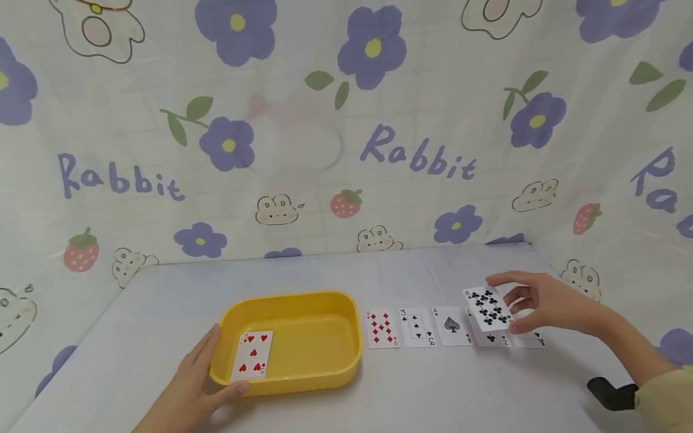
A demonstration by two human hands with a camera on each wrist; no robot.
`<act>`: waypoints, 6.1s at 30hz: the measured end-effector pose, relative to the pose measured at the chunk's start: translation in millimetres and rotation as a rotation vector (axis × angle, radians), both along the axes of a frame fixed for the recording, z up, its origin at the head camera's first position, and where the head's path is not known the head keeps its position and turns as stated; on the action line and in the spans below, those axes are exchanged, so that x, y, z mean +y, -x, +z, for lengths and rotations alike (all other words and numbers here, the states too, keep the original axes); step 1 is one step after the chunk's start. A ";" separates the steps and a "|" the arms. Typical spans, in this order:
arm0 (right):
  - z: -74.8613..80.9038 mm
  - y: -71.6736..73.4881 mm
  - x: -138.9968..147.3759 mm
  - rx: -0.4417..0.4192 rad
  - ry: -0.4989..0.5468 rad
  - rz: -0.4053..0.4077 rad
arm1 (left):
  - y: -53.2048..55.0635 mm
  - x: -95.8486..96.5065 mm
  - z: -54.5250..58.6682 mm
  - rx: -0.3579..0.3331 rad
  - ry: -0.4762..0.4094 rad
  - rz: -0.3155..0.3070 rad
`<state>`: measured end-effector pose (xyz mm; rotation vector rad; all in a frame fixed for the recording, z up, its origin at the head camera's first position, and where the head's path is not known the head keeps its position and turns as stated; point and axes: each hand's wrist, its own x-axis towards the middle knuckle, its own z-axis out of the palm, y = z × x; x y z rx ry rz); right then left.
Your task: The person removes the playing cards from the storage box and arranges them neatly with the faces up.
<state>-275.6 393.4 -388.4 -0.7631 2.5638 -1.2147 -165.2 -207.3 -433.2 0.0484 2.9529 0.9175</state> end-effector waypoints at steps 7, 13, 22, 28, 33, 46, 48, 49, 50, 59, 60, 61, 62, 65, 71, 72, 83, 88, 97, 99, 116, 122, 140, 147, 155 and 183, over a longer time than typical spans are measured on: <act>-18.6 6.5 57.0 -0.079 -0.043 -0.108 | -0.4 0.6 1.0 0.001 -0.008 0.003; -28.1 13.2 83.3 -0.149 -0.115 -0.201 | -1.6 1.3 2.0 -0.002 -0.005 0.006; -40.2 19.9 101.9 -0.225 -0.128 -0.249 | -2.1 0.6 3.0 0.013 0.000 -0.002; -44.3 24.7 106.2 -0.237 -0.192 -0.307 | -1.4 0.8 1.5 0.024 -0.002 -0.010; -45.1 25.4 110.8 -0.193 -0.251 -0.355 | -1.7 1.0 0.4 0.032 -0.002 -0.011; -49.0 24.4 106.3 -0.122 -0.387 -0.380 | -2.9 0.5 0.3 0.018 -0.008 0.001; -48.7 23.5 104.6 -0.115 -0.393 -0.364 | -2.8 0.5 -0.3 0.019 -0.007 0.001; -48.2 22.7 103.3 -0.113 -0.393 -0.359 | -2.7 0.6 -0.4 0.018 -0.007 0.002; -48.1 22.2 102.2 -0.109 -0.396 -0.353 | -2.6 0.7 -0.7 0.017 -0.008 0.003; -47.6 19.9 97.3 -0.073 -0.482 -0.348 | -1.1 1.8 0.2 -0.004 -0.002 0.016; -47.0 19.5 96.7 -0.067 -0.484 -0.351 | -1.3 1.6 0.5 -0.004 -0.003 0.016; -46.6 19.1 96.1 -0.062 -0.480 -0.352 | -1.5 1.4 0.7 -0.004 -0.005 0.015; -46.0 18.7 95.2 -0.060 -0.472 -0.349 | -1.7 1.2 1.0 -0.002 -0.007 0.015; -42.0 15.4 89.7 -0.025 -0.445 -0.345 | -2.3 1.1 1.7 0.002 -0.007 0.012; -26.1 1.7 52.2 0.059 -0.386 -0.327 | -2.9 1.0 2.5 0.006 -0.007 0.011; -23.1 -0.8 43.4 0.075 -0.377 -0.320 | -2.8 0.6 2.1 0.014 -0.008 0.005; -3.8 -17.9 -77.1 0.220 -0.153 -0.243 | -5.4 -1.0 0.4 0.073 -0.022 -0.044; -4.5 -20.9 -160.1 0.205 -0.029 -0.232 | -5.0 -2.8 1.0 0.100 -0.019 -0.056; 1.9 -42.7 -285.1 0.176 0.234 0.002 | -5.0 -2.2 -0.9 0.107 -0.021 -0.065; 1.7 -44.2 -307.0 0.125 0.291 0.038 | -5.2 -1.9 -1.2 0.100 -0.020 -0.066; -31.8 -13.9 -382.8 0.058 -0.029 0.126 | -3.1 1.6 1.1 0.040 0.008 -0.041; -39.7 -12.7 -385.5 0.047 -0.139 0.175 | -4.3 2.5 2.5 0.014 0.031 -0.036; -42.1 -12.0 -384.9 0.140 -0.332 0.291 | -1.9 1.6 0.0 -0.020 0.037 -0.033; -45.4 -11.8 -387.4 0.177 -0.332 0.249 | -2.3 0.7 -2.0 -0.043 0.032 -0.021; -45.3 -11.0 -397.6 0.209 -0.299 0.182 | -2.9 -0.8 -0.7 -0.040 0.020 -0.020; -39.9 -19.4 -394.5 0.034 -0.025 0.285 | -3.1 0.1 2.0 -0.013 -0.037 -0.057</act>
